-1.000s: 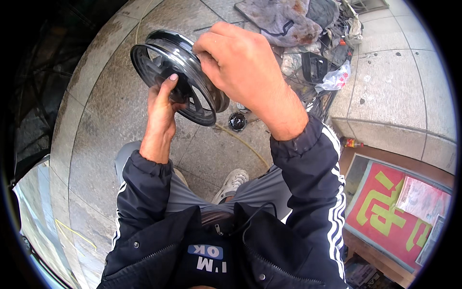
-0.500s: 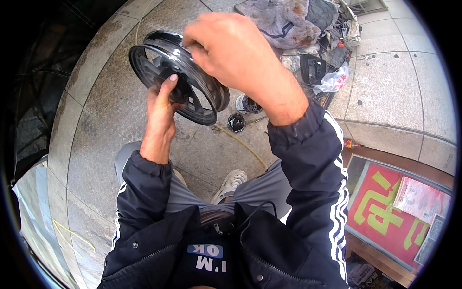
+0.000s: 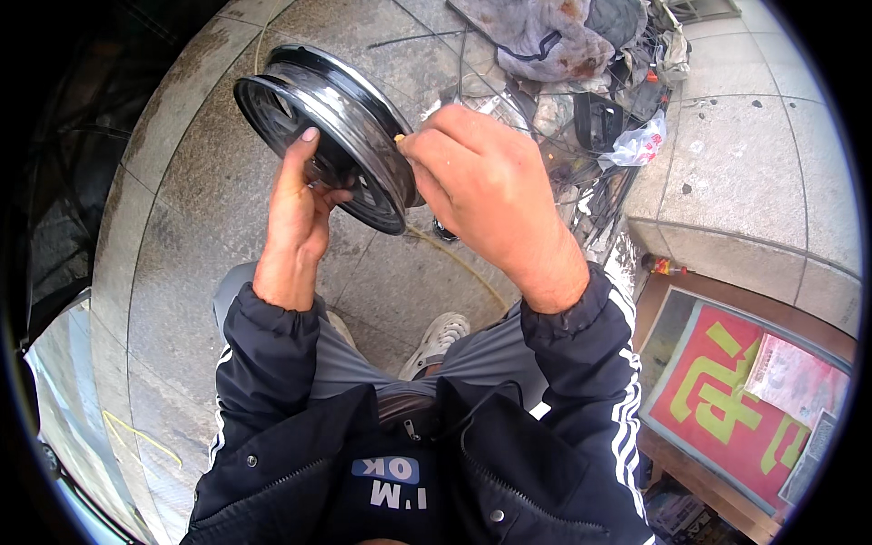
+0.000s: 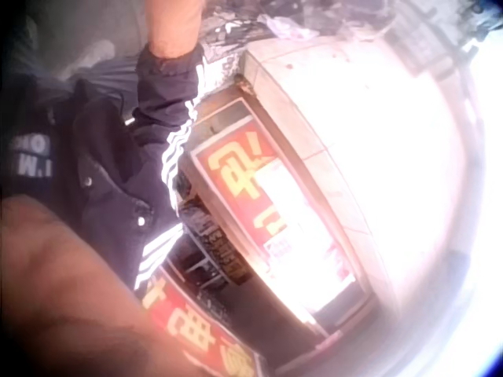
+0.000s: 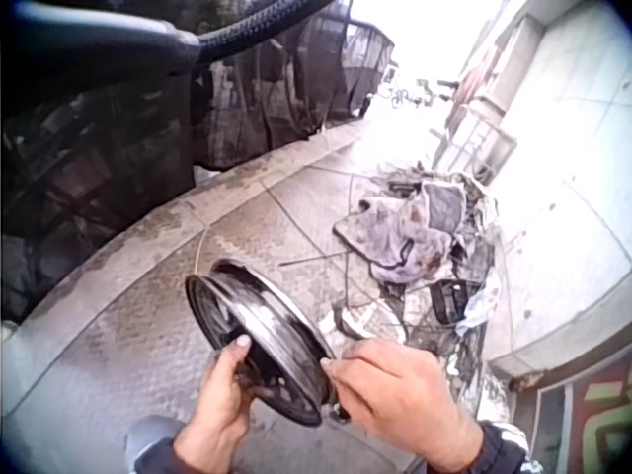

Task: The person holds a black circular car part, likely a wheel hub or trim, and uses a small brush to apply black paint to its edges and surfaces. They repeatedly dip the brush into a small container of paint and carefully coat the object while rotating it in their hands.

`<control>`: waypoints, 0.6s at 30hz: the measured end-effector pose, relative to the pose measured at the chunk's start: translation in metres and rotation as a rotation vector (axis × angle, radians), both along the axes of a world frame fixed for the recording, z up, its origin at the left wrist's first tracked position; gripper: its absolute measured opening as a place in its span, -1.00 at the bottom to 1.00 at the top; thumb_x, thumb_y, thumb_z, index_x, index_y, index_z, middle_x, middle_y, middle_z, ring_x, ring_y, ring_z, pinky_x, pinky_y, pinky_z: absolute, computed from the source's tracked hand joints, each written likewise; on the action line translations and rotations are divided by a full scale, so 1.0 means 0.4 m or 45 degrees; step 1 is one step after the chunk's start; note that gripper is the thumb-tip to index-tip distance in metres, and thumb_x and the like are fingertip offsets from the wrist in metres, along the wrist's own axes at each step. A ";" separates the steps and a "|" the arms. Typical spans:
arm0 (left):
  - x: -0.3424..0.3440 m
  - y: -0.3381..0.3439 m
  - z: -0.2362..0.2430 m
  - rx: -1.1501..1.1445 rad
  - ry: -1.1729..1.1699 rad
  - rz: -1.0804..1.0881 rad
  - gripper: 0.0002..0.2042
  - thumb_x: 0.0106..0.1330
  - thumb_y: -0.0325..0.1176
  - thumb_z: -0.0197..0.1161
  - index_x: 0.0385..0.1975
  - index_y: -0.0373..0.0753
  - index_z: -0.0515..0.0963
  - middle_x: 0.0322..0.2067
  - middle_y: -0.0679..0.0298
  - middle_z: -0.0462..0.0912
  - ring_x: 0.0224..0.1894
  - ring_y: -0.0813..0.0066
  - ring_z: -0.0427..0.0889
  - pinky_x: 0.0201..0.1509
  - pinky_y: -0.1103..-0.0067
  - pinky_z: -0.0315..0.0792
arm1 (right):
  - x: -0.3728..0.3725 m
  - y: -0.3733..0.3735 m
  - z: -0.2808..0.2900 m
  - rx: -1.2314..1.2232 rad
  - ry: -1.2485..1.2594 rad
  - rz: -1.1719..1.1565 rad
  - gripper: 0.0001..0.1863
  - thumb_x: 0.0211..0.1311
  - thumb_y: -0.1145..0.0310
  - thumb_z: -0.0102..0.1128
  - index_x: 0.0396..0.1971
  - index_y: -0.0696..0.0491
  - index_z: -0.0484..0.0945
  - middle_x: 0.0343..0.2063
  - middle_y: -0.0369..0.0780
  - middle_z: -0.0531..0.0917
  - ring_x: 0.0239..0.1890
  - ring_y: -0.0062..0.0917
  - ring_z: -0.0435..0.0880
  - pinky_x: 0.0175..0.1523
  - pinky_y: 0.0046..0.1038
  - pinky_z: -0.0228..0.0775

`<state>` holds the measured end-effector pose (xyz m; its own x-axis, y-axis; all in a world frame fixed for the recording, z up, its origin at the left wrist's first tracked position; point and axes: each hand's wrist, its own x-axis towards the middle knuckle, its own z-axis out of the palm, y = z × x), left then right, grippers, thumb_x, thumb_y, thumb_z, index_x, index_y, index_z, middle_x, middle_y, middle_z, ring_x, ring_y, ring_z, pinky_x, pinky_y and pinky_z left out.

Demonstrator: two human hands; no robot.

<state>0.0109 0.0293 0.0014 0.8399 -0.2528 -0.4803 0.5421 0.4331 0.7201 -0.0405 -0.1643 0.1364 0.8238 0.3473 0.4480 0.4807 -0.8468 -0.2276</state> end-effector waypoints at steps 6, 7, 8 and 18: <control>-0.015 -0.007 0.022 -0.098 0.149 0.074 -0.49 0.37 0.11 0.32 0.01 -0.26 0.57 -0.21 0.16 0.66 -0.33 0.36 0.69 -0.33 0.49 0.63 | -0.072 0.005 -0.050 0.139 0.011 -0.099 -0.76 -0.01 0.64 0.47 -0.29 0.12 0.72 -0.35 -0.18 0.69 -0.33 -0.30 0.73 -0.27 -0.39 0.57; -0.017 -0.007 0.019 -0.109 0.154 0.076 -0.46 0.34 0.13 0.33 0.02 -0.26 0.57 -0.20 0.17 0.66 -0.33 0.38 0.69 -0.32 0.51 0.62 | -0.082 0.002 -0.060 0.153 0.017 -0.113 -0.75 -0.02 0.64 0.48 -0.29 0.12 0.72 -0.34 -0.18 0.69 -0.33 -0.30 0.74 -0.26 -0.39 0.57; -0.019 -0.006 0.016 -0.120 0.160 0.078 -0.43 0.31 0.15 0.35 0.03 -0.26 0.58 -0.18 0.18 0.67 -0.33 0.40 0.68 -0.31 0.52 0.60 | -0.090 0.000 -0.074 0.169 -0.001 -0.117 -0.76 -0.01 0.63 0.47 -0.29 0.11 0.71 -0.36 -0.20 0.68 -0.34 -0.31 0.72 -0.28 -0.38 0.57; -0.026 -0.020 0.022 -0.065 0.110 0.134 -0.45 0.32 0.11 0.37 0.00 -0.31 0.59 -0.24 0.18 0.70 -0.36 0.42 0.69 -0.41 0.59 0.58 | -0.080 -0.005 -0.034 0.302 -0.018 -0.168 -0.79 0.05 0.64 0.43 -0.28 0.11 0.71 -0.35 -0.21 0.69 -0.37 -0.35 0.72 -0.30 -0.40 0.56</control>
<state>0.0003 0.0215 0.0103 0.8189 -0.1918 -0.5409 0.5511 0.5255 0.6481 -0.0724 -0.1663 0.1227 0.8478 0.1214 0.5162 0.3747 -0.8260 -0.4211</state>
